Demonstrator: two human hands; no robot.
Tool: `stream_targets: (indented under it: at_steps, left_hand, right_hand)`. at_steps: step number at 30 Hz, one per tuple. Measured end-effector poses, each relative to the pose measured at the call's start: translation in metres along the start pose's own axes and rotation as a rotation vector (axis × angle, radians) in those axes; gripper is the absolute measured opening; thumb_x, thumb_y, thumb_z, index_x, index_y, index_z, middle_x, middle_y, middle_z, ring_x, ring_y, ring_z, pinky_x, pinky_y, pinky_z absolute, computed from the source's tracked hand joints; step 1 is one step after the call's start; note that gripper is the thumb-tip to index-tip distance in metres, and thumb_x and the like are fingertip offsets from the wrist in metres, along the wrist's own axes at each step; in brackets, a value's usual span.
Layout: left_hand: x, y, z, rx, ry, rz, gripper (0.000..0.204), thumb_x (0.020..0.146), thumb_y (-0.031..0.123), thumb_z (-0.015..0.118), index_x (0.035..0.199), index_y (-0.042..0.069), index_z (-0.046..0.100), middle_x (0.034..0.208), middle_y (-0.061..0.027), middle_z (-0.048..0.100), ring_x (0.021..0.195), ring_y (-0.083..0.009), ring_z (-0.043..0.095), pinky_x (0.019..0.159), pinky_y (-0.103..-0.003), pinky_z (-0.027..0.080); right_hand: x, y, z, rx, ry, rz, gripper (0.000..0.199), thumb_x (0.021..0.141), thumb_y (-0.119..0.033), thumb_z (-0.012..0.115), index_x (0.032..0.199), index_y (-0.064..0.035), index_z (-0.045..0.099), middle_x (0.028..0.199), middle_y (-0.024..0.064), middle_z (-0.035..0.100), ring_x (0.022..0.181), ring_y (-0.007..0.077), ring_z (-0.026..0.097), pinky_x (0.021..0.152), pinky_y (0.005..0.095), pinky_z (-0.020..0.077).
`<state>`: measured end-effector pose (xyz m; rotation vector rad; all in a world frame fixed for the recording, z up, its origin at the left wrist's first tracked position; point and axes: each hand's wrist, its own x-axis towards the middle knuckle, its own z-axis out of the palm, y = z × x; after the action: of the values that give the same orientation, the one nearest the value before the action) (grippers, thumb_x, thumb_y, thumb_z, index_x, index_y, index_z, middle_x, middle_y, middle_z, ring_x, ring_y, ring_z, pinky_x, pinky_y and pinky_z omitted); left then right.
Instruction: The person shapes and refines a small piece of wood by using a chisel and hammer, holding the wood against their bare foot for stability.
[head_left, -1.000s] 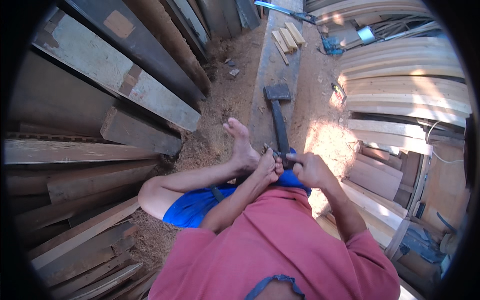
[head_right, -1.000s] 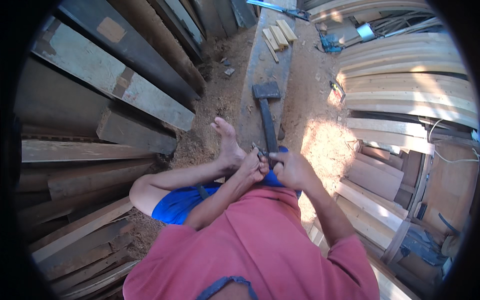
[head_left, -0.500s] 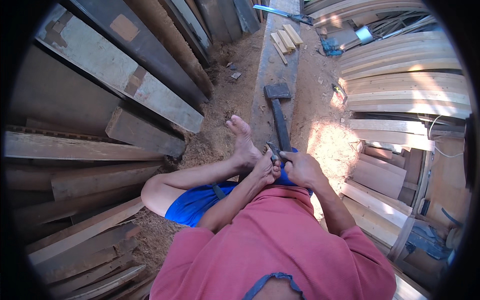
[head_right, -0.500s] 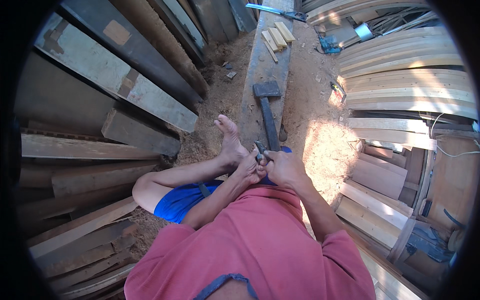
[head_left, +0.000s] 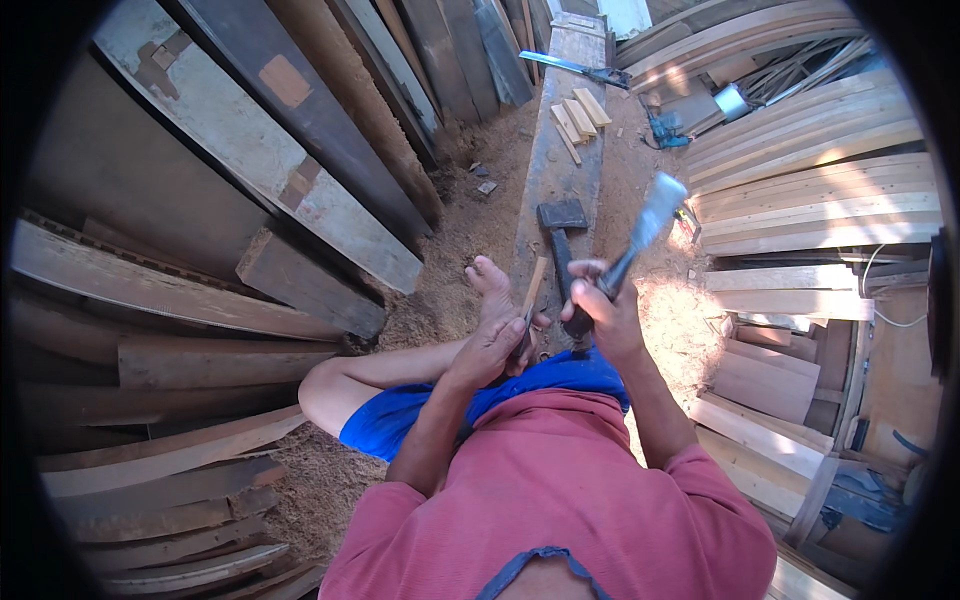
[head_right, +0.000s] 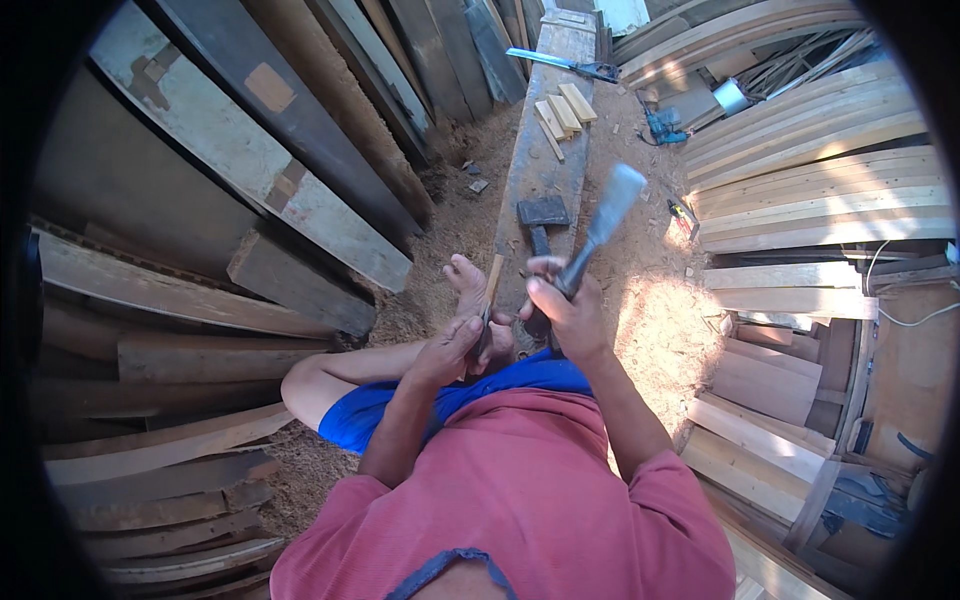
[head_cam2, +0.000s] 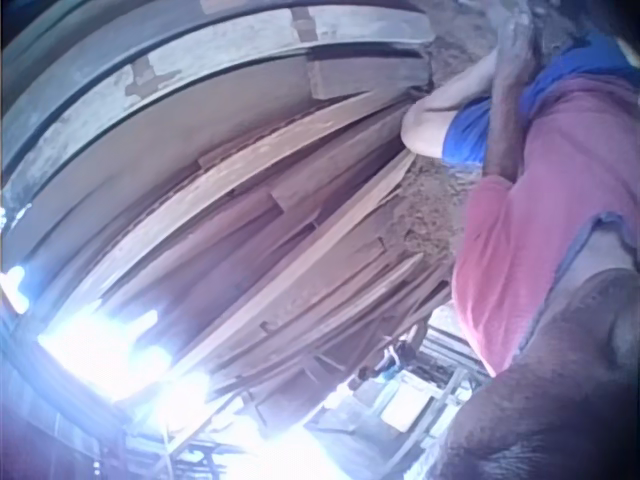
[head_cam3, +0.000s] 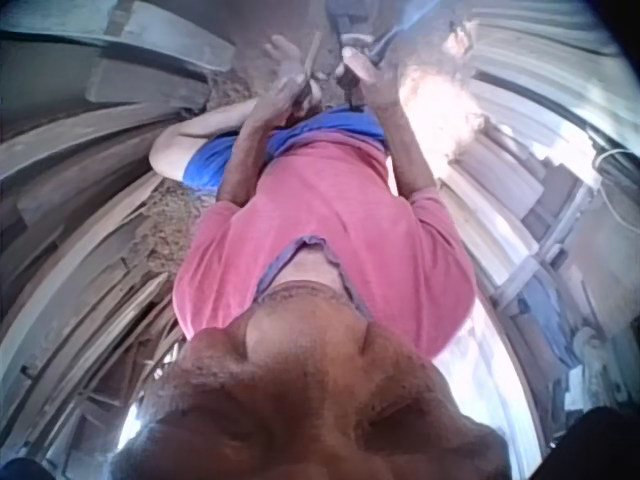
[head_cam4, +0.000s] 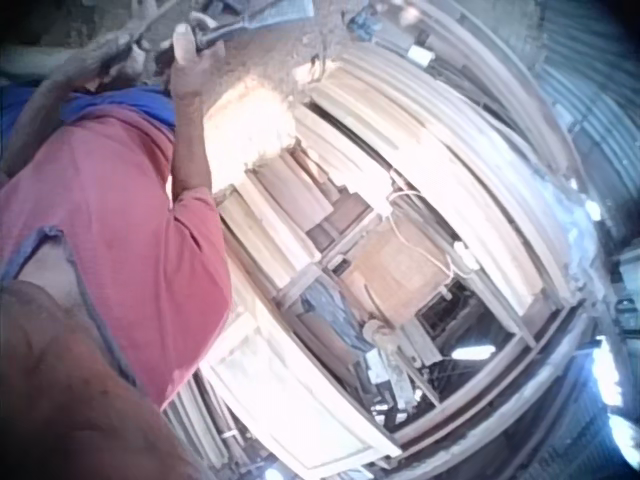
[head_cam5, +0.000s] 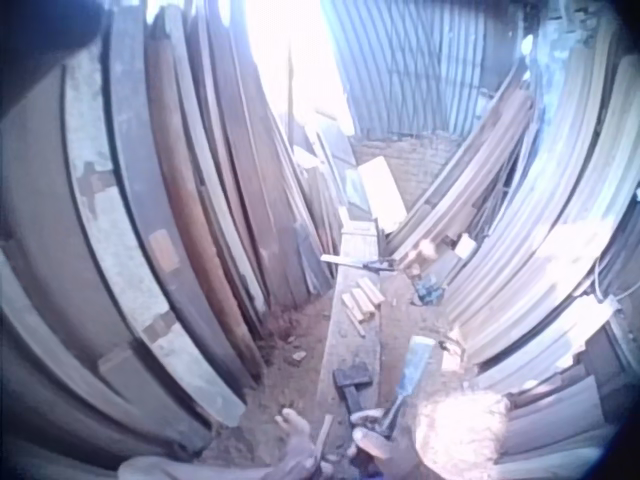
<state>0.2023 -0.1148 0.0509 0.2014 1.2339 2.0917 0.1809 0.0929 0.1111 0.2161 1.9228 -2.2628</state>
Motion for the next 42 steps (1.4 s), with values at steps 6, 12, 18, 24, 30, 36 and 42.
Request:
stream_targets:
  at_steps: [6,12,18,24,30,36,42]
  left_hand:
    - [-0.016,-0.001,0.003,0.210,-0.044,0.090,0.039,0.104,0.038,0.038,0.111,0.004,0.055,0.067,0.0009,0.050,0.055,-0.0069,0.046,0.049,-0.021,0.037]
    - [-0.028,0.009,0.019,-0.185,0.249,0.139,0.030,0.103,0.034,0.042,0.106,0.006,0.053,0.071,-0.0013,0.056,0.062,-0.0091,0.057,0.048,-0.021,0.041]
    - [-0.024,0.032,0.000,-0.161,0.277,0.363,0.026,0.102,0.027,0.041,0.105,0.006,0.054,0.066,-0.0020,0.054,0.051,-0.0081,0.051,0.043,-0.018,0.035]
    - [-0.026,0.050,-0.004,-0.065,0.482,0.362,0.033,0.101,0.034,0.043,0.101,0.003,0.057,0.058,0.0018,0.044,0.045,-0.0082,0.036,0.043,-0.023,0.030]
    - [-0.032,0.064,-0.008,-0.132,0.560,0.405,0.034,0.104,0.035,0.037,0.096,0.007,0.055,0.066,0.0014,0.050,0.051,-0.0061,0.041,0.046,-0.022,0.033]
    - [-0.052,0.069,-0.009,0.244,0.691,0.364,0.040,0.103,0.041,0.037,0.084,0.009,0.051,0.067,0.0029,0.046,0.058,-0.0034,0.040,0.050,-0.023,0.033]
    - [-0.072,0.075,0.014,0.524,0.723,0.362,0.043,0.104,0.040,0.034,0.085,0.007,0.052,0.064,0.0007,0.048,0.059,-0.0064,0.045,0.053,-0.026,0.037]
  right_hand:
    - [0.015,-0.012,0.022,-0.109,-0.104,-0.101,0.032,0.088,-0.009,0.064,0.116,0.0036,0.057,0.090,0.0075,0.067,0.061,0.0077,0.054,0.057,0.0222,0.0454]
    - [0.002,-0.035,0.031,-0.239,-0.056,-0.203,0.035,0.096,-0.022,0.054,0.122,0.0012,0.049,0.076,0.0038,0.062,0.058,0.0095,0.057,0.054,0.0248,0.0464]
    - [-0.020,-0.024,0.042,0.104,-0.245,-0.076,0.035,0.103,-0.024,0.041,0.128,-0.0006,0.045,0.081,0.0081,0.062,0.056,0.0102,0.056,0.050,0.0233,0.0456]
    - [-0.028,-0.020,0.076,0.542,-0.233,0.166,0.035,0.099,-0.016,0.043,0.130,0.0005,0.048,0.100,0.0093,0.064,0.072,0.0126,0.063,0.061,0.0305,0.0568]
    - [-0.046,-0.021,0.112,0.727,-0.495,0.425,0.022,0.099,-0.021,0.048,0.114,-0.0062,0.054,0.077,-0.0014,0.051,0.059,0.0084,0.049,0.057,0.0293,0.0475]
    - [-0.071,-0.020,0.135,0.691,-0.547,0.636,0.016,0.099,-0.025,0.048,0.105,-0.0105,0.052,0.069,-0.0034,0.044,0.053,0.0076,0.040,0.053,0.0284,0.0418]
    - [-0.078,-0.030,0.129,0.552,-0.564,0.537,0.016,0.100,-0.026,0.046,0.103,-0.0101,0.051,0.067,-0.0038,0.038,0.052,0.0072,0.038,0.052,0.0279,0.0404]
